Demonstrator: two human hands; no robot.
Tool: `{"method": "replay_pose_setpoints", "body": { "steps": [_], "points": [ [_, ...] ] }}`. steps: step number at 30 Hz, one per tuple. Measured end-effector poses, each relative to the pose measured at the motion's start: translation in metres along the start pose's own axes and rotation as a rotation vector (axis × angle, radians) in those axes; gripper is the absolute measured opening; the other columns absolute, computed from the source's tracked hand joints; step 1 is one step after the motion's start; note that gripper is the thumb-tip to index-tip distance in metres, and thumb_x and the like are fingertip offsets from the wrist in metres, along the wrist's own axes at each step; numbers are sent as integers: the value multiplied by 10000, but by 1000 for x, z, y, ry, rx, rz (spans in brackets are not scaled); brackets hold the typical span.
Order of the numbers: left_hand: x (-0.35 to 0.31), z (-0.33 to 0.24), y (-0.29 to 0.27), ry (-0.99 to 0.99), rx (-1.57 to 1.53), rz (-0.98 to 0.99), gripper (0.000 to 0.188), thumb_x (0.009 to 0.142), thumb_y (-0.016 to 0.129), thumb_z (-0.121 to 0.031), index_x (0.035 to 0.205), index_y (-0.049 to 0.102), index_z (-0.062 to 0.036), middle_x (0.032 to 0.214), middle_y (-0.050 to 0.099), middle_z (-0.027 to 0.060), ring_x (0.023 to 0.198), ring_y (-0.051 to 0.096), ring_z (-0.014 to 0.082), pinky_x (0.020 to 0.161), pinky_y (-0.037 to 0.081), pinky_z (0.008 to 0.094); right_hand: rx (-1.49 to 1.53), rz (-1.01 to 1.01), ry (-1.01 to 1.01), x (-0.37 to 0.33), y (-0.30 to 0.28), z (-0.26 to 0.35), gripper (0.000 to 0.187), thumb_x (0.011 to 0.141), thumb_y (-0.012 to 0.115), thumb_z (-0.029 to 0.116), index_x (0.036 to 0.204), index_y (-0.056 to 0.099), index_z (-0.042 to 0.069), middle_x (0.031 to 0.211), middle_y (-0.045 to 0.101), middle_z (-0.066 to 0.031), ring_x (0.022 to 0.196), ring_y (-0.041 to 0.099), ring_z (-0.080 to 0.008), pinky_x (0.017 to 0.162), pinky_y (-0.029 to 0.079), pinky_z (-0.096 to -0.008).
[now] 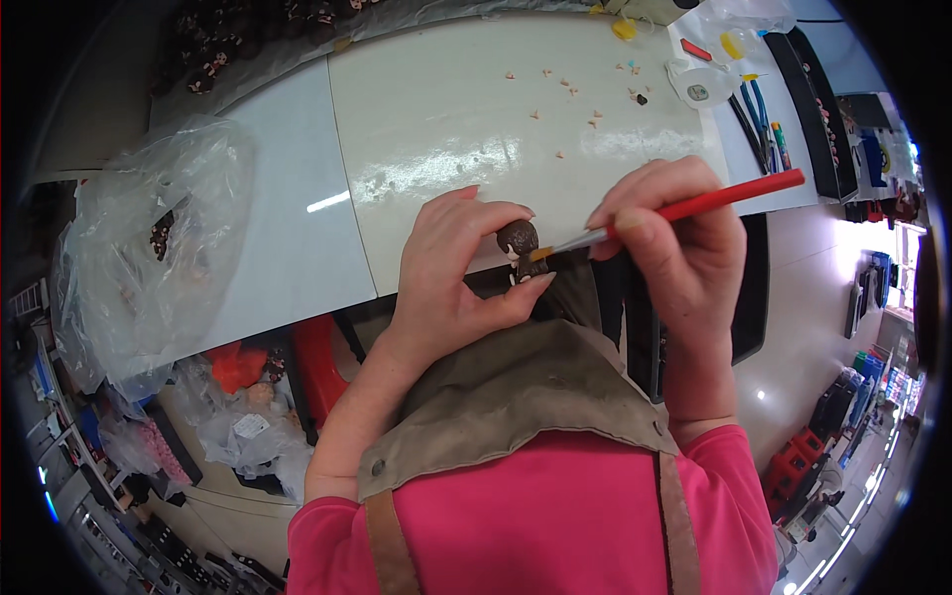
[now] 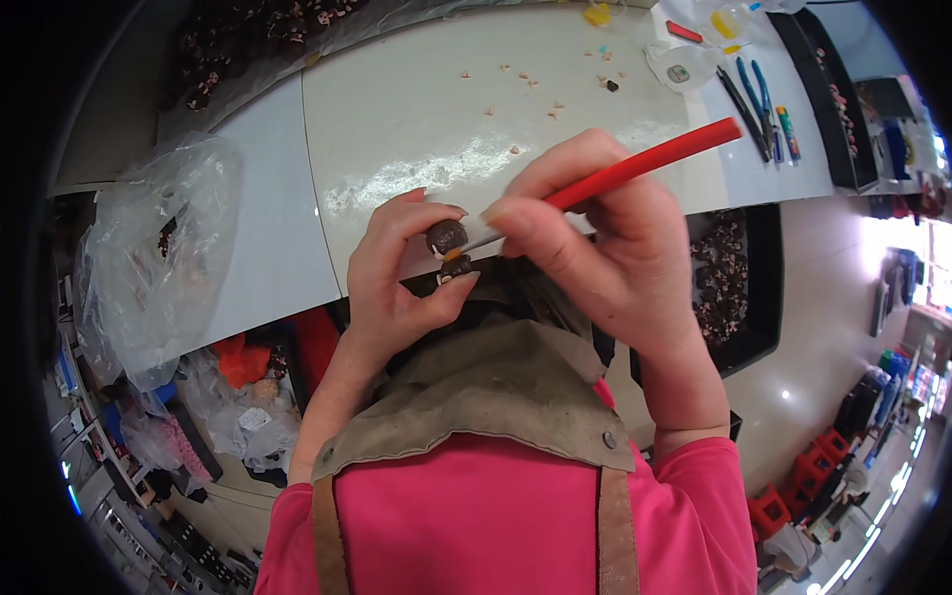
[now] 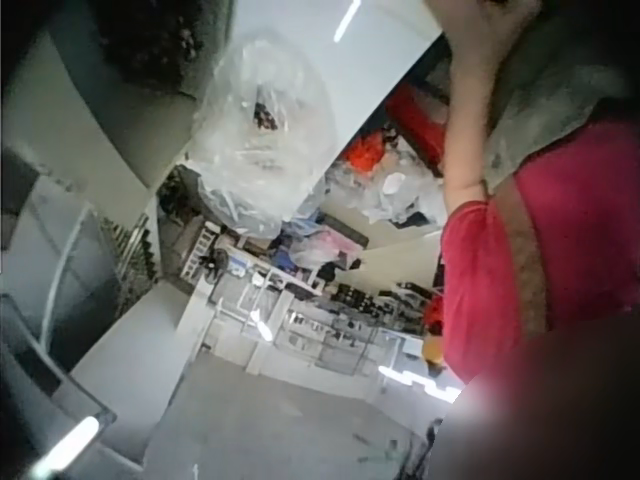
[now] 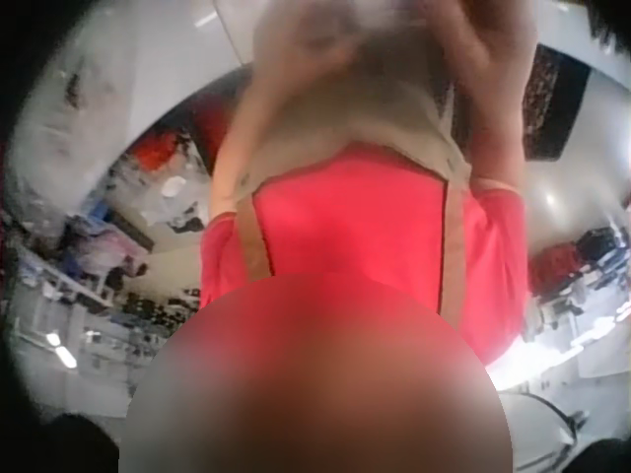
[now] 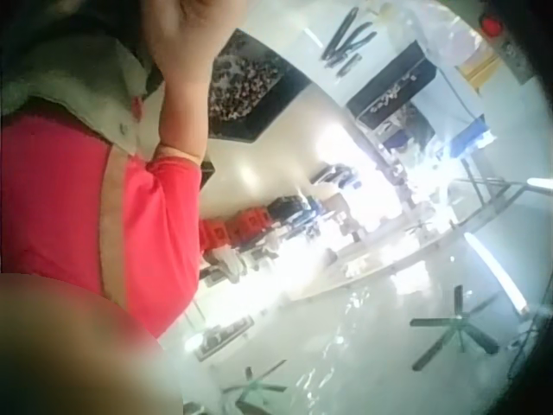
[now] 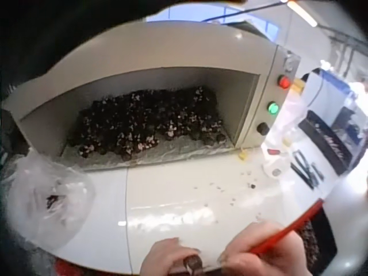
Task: Assembling small plastic toy figures by gluing pieces together and attaching accessories.
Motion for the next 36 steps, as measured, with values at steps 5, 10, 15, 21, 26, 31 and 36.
{"method": "replay_pose_setpoints", "body": {
  "steps": [5, 10, 15, 21, 26, 31, 36],
  "points": [
    [-2, 1, -1, -21, -11, -4, 454, 661, 784, -201, 1050, 582, -84, 902, 623, 48, 849, 603, 253, 984, 406, 462, -236, 61, 62, 2, -9, -14, 53, 918, 556, 27, 919, 515, -7, 864, 586, -96, 716, 573, -109, 691, 481, -229],
    [-2, 7, -1, -73, -36, 36, 473, 685, 781, -206, 1092, 580, -75, 929, 628, 52, 872, 603, 246, 1021, 372, 471, 20, -119, 88, 8, -23, -9, 124, 979, 495, 123, 948, 513, 4, 883, 605, -91, 687, 565, -100, 671, 476, -226],
    [1, 5, -2, -78, -86, 11, 483, 690, 777, -195, 1112, 576, -72, 939, 629, 58, 881, 603, 246, 1043, 352, 475, -66, -219, 37, 24, -49, -1, 178, 972, 539, 183, 961, 530, 5, 854, 614, -59, 700, 589, -87, 646, 467, -205],
    [-1, 6, -4, -120, -93, 27, 479, 717, 691, -67, 1169, 533, -35, 959, 656, 75, 929, 619, 188, 1094, 301, 441, -360, -364, -97, 67, -89, 13, 182, 979, 520, 162, 1047, 538, -5, 899, 597, -54, 754, 603, -107, 670, 473, -235],
    [-4, 6, -5, -202, -137, -16, 467, 725, 664, -34, 1172, 529, -22, 939, 643, 80, 939, 615, 178, 1095, 303, 415, -484, -380, -115, 105, -96, 12, 183, 942, 569, 162, 1032, 565, 3, 851, 627, -52, 776, 638, -108, 658, 485, -233],
    [0, 7, -8, -239, -171, -17, 466, 727, 666, -35, 1174, 533, -20, 948, 642, 80, 939, 614, 175, 1091, 303, 408, -709, -463, -132, 134, -110, -11, 227, 921, 603, 206, 1023, 567, 6, 822, 669, -92, 731, 664, -153, 660, 496, -265],
    [5, 8, -7, -245, -168, -19, 480, 708, 754, -126, 1139, 567, -30, 961, 618, 95, 931, 595, 266, 1056, 365, 443, -919, -492, -46, 150, -122, -38, 281, 897, 633, 234, 991, 547, -17, 826, 668, -151, 723, 673, -230, 657, 505, -317]
  ]
}}
Point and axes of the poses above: each hand's wrist, its own x-axis towards the middle knuckle, its own y-axis out of the palm, z = x × y, the point moved 6 cm from there along x, towards the middle knuckle
